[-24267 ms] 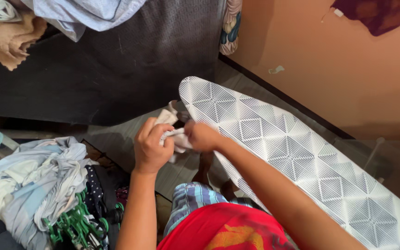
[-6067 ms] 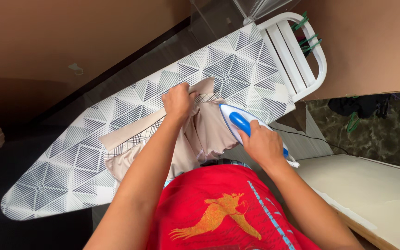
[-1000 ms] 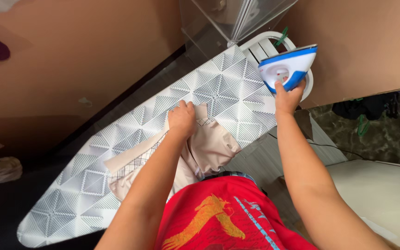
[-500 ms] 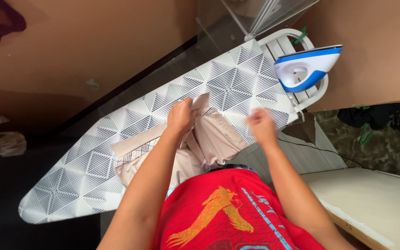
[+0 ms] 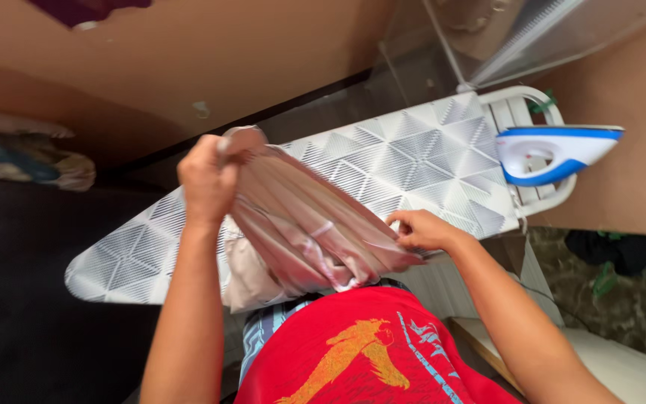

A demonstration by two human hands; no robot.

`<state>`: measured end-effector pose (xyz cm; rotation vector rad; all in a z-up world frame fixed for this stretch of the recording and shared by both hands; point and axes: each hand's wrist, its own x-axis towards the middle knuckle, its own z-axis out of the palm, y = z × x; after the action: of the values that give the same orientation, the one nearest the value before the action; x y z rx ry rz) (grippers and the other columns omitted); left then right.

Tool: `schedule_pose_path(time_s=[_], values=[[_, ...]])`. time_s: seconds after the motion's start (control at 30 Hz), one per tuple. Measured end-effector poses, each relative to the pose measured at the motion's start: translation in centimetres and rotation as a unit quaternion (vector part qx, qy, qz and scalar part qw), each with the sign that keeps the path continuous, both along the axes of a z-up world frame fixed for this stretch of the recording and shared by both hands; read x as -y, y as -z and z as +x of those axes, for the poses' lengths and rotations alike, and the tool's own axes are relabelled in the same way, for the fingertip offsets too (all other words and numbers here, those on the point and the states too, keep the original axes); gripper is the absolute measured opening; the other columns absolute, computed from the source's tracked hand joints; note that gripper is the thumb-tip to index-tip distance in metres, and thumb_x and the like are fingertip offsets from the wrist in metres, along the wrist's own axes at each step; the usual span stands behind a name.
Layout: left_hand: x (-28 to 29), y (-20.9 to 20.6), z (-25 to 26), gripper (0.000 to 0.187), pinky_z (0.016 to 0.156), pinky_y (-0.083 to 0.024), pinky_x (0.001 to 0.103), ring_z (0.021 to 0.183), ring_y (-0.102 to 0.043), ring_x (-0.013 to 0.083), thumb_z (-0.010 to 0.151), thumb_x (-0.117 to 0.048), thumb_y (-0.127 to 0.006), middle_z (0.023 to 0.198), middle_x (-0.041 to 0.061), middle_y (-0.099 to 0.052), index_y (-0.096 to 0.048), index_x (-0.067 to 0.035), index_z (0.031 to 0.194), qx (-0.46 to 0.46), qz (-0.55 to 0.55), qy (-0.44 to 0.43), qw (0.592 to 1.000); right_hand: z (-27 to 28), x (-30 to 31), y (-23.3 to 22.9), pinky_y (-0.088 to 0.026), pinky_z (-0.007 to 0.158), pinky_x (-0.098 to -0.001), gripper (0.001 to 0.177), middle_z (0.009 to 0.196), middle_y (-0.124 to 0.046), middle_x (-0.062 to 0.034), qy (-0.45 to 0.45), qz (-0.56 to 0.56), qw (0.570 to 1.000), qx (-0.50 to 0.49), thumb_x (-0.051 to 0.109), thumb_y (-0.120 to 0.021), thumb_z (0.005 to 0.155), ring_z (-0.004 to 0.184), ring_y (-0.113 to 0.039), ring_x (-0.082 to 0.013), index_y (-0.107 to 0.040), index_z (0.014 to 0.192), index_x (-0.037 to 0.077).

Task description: The person irons a light-colored shirt on an ironing board, smoothing the fabric and adjusting the garment between passes. The person uses a blue and white iron to press the shirt flat.

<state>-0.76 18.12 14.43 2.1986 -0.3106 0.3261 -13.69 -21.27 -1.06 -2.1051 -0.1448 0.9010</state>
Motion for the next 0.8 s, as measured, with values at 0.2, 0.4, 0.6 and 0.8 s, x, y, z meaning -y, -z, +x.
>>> schedule_pose_path(time_s=[0.2, 0.4, 0.6, 0.8], values=[[-8.9, 0.1, -0.5, 0.015, 0.077, -0.056, 0.03, 0.082, -0.071, 0.0148, 0.095, -0.006, -0.078, 0.091, 0.009, -0.076, -0.065, 0.0, 0.099, 0.003, -0.073, -0.159, 0.985, 1.0, -6.4, 0.0, -0.057, 0.075, -0.0384, 0.04, 0.094, -0.075, -0.0133, -0.113, 0.001, 0.993, 0.033, 0.02, -0.078, 0.073, 0.084, -0.073, -0.0268, -0.07, 0.111, 0.011], [-14.3, 1.8, -2.6, 0.018, 0.074, -0.055, 0.029, 0.08, -0.067, 0.0139, 0.095, -0.007, -0.081, 0.089, 0.007, -0.073, -0.065, 0.0, 0.098, 0.031, -0.083, -0.234, 0.968, 1.7, -9.0, 1.9, -0.056, 0.08, -0.0449, 0.033, 0.096, -0.076, -0.0216, 0.02, -0.153, 0.982, 0.107, 0.01, -0.062, 0.082, 0.087, -0.073, -0.0359, -0.075, 0.112, 0.015], [-16.5, 4.4, -4.6, 0.023, 0.079, -0.051, 0.029, 0.086, -0.061, 0.0165, 0.089, -0.007, -0.085, 0.098, 0.008, -0.064, -0.062, -0.002, 0.091, -0.019, -0.105, -0.173, 0.979, 6.2, -9.0, -5.8, -0.059, 0.064, -0.0393, 0.035, 0.102, -0.068, -0.0187, 0.445, 0.096, 0.872, 0.18, -0.007, -0.036, 0.092, 0.075, -0.069, -0.0242, -0.053, 0.121, 0.004], [-20.1, 8.0, -10.4, 0.019, 0.095, -0.05, 0.036, 0.11, -0.059, 0.0232, 0.08, -0.003, -0.084, 0.116, 0.009, -0.059, -0.067, -0.006, 0.088, -0.024, 0.004, -0.114, 0.993, -1.2, -10.2, -5.2, -0.048, 0.11, -0.0416, 0.041, 0.129, -0.062, -0.0194, 0.367, 0.029, 0.837, 0.405, -0.011, -0.043, 0.093, 0.122, -0.059, -0.0328, -0.064, 0.126, 0.002]])
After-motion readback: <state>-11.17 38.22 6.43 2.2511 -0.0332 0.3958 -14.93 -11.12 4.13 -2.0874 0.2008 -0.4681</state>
